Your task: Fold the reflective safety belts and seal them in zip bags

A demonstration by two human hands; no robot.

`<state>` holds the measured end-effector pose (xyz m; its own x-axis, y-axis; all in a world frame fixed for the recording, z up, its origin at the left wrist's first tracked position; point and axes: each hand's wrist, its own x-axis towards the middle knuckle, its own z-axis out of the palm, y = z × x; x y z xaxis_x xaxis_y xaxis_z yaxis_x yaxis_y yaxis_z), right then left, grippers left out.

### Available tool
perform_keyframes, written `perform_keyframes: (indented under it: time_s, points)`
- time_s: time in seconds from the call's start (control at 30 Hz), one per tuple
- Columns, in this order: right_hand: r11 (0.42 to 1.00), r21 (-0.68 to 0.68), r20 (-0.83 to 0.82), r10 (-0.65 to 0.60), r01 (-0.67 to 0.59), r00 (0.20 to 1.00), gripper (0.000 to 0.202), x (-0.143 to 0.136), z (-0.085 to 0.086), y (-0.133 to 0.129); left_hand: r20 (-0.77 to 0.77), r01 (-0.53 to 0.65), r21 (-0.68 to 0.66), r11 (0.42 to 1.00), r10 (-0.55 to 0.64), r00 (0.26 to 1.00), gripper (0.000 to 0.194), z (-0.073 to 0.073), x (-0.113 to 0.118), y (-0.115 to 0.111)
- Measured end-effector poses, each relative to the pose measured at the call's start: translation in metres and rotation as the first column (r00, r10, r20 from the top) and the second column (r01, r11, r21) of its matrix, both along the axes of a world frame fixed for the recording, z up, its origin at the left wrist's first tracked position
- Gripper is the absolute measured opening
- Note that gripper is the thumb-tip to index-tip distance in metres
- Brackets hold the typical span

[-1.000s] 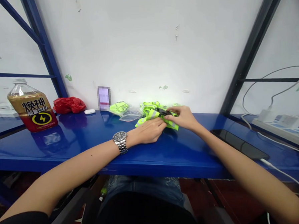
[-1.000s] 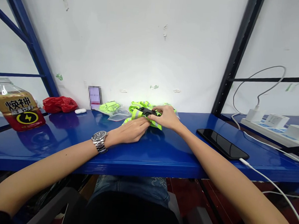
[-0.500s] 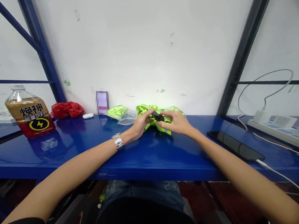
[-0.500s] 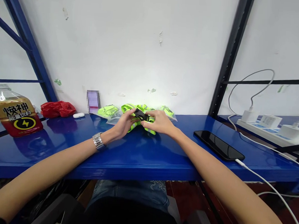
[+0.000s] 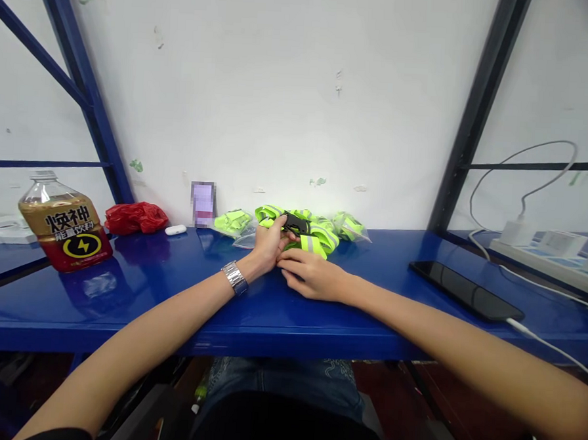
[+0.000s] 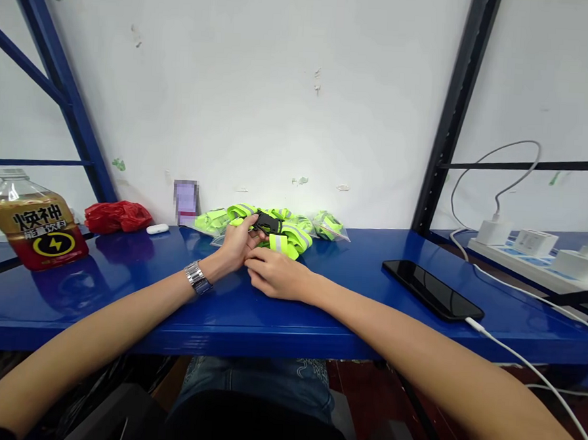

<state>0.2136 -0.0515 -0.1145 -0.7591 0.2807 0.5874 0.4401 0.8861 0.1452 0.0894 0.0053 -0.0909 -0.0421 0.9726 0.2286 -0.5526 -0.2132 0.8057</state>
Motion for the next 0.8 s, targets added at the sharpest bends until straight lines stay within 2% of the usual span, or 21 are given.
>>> perform_keyframes:
  time_s: [0.1,0.2,0.23,0.3,0.37,0.4,0.43,0.5,0.57,0.67,0.8]
  points:
    - [0.974,-0.184,-0.092,-0.147,0.129,0.985,0.029,0.007,-0.001,0.007,0.009,0.051,0.065,0.997,-0.052,0.999,0.012,0.001,-0.001,-0.001]
    - [0.901,-0.424,-0.216,-0.200,0.093,0.956,0.035,0.018,0.000,0.018,0.007,0.117,0.117,0.986,-0.119,0.993,0.010,0.000,0.000,-0.005]
    - [0.859,-0.512,-0.290,-0.206,0.030,0.935,0.035,0.020,0.000,0.022,0.003,0.147,0.125,0.981,-0.149,0.989,0.011,0.000,0.001,-0.007]
    - [0.732,-0.657,-0.481,-0.224,-0.179,0.848,0.033,0.021,-0.001,0.028,-0.008,0.198,0.117,0.973,-0.199,0.980,0.013,-0.002,0.002,-0.012]
    - [0.606,-0.677,-0.672,-0.275,-0.418,0.688,0.035,0.018,-0.002,0.032,-0.024,0.219,0.090,0.972,-0.218,0.976,0.012,-0.003,0.002,-0.015]
    - [0.574,-0.646,-0.740,-0.310,-0.503,0.597,0.037,0.017,-0.003,0.034,-0.034,0.217,0.074,0.973,-0.215,0.976,0.012,-0.003,0.002,-0.017]
    - [0.570,-0.609,-0.786,-0.344,-0.552,0.513,0.038,0.015,-0.003,0.035,-0.048,0.214,0.059,0.975,-0.211,0.976,0.012,-0.004,0.002,-0.017]
    - [0.616,-0.550,-0.835,-0.398,-0.563,0.381,0.041,0.014,-0.003,0.037,-0.075,0.190,0.041,0.981,-0.186,0.980,0.013,-0.006,0.003,-0.018]
    - [0.677,-0.532,-0.846,-0.435,-0.509,0.307,0.043,0.015,-0.002,0.038,-0.097,0.141,0.041,0.989,-0.137,0.986,0.017,-0.009,0.004,-0.016]
    - [0.712,-0.569,-0.822,-0.482,-0.411,0.303,0.040,0.017,0.000,0.038,-0.094,0.068,0.081,0.994,-0.060,0.994,0.025,-0.010,0.004,-0.015]
    - [0.690,-0.633,-0.773,-0.536,-0.351,0.340,0.029,0.020,0.003,0.040,-0.024,0.054,0.134,0.990,-0.052,0.998,0.031,-0.006,0.003,-0.015]
